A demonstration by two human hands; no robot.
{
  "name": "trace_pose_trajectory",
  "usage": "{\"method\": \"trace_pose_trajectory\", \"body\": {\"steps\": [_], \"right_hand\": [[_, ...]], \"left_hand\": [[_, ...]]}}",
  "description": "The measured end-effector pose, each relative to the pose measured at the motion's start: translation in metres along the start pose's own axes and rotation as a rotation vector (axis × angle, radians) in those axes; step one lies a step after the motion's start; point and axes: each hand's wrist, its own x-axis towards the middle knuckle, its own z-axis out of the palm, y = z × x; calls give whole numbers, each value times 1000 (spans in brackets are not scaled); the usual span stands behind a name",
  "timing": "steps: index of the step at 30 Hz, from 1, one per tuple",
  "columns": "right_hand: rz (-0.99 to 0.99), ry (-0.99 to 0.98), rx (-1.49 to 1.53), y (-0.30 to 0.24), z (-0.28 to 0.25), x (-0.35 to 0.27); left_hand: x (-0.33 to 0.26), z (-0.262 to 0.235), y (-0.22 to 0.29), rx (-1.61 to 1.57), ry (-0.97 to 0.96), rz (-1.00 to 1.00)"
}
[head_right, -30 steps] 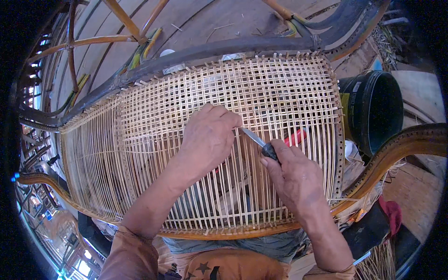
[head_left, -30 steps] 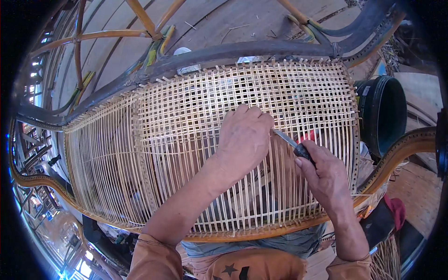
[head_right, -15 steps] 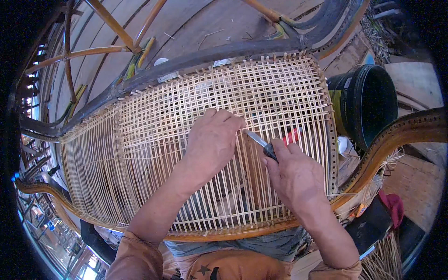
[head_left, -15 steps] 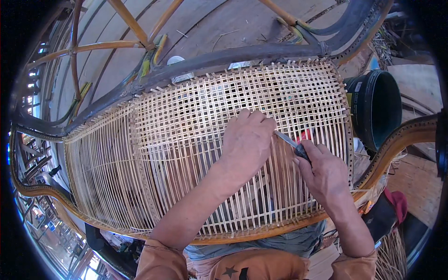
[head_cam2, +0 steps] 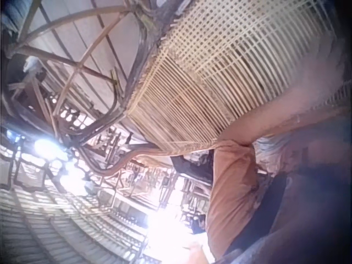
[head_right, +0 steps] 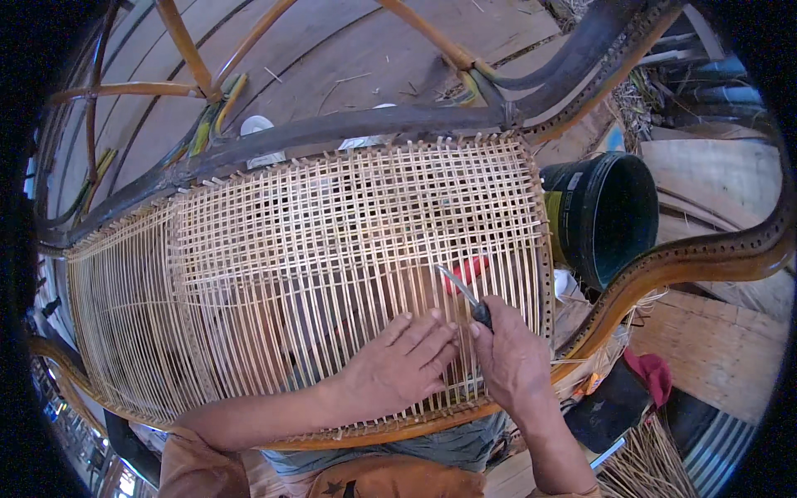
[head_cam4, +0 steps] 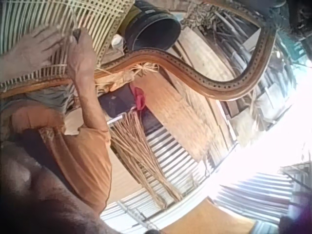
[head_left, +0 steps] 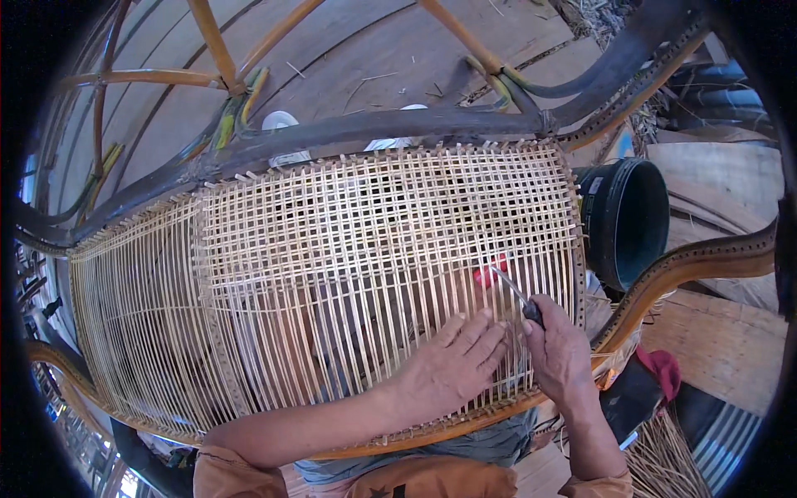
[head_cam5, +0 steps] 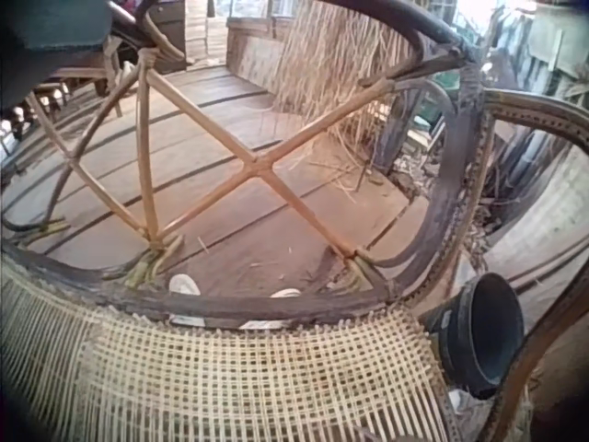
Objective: Repairing and weaving the seat of a rattan or bamboo bench using bamboo strips, a hammer, and a utility knife.
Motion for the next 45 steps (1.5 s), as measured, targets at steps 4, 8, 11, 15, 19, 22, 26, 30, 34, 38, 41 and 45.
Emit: {"method": "trace_pose_trajectory", "body": {"steps": [4, 8, 11, 15, 19, 22, 26, 30, 34, 38, 41, 45], "right_hand": [[-35, -4, -91, -5, -4, 11], [-31, -71, -227, -15, -8, 21], [-98, -53, -295, -14, -9, 28], [-219, -10, -296, -3, -10, 38], [-181, 7, -158, -5, -9, 30], [-155, 17, -152, 4, -17, 23], [-96, -7, -209, 3, -23, 24], [-105, -7, -285, 4, -23, 30], [-157, 4, -201, 6, -33, 32], [-120, 15, -297, 6, -43, 20], [-197, -119, -336, 4, -58, 21], [-55, -383, -322, -23, -87, 28]], "left_hand": [[15, 1, -8, -86, -18, -115], [15, 11, -13, -80, 32, -153], [16, 11, -14, -87, 49, -148], [15, 12, -13, -52, 8, -160], [14, 13, -12, -29, 15, -157], [15, 15, -13, -34, 8, -154], [14, 15, -12, -46, -8, -173], [13, 22, -12, -3, -6, -172], [13, 20, -11, 20, 3, -169], [9, 8, -2, 44, 41, -203], [0, 1, 3, 127, -15, -276], [-6, -9, -6, 118, 54, -367]]}}
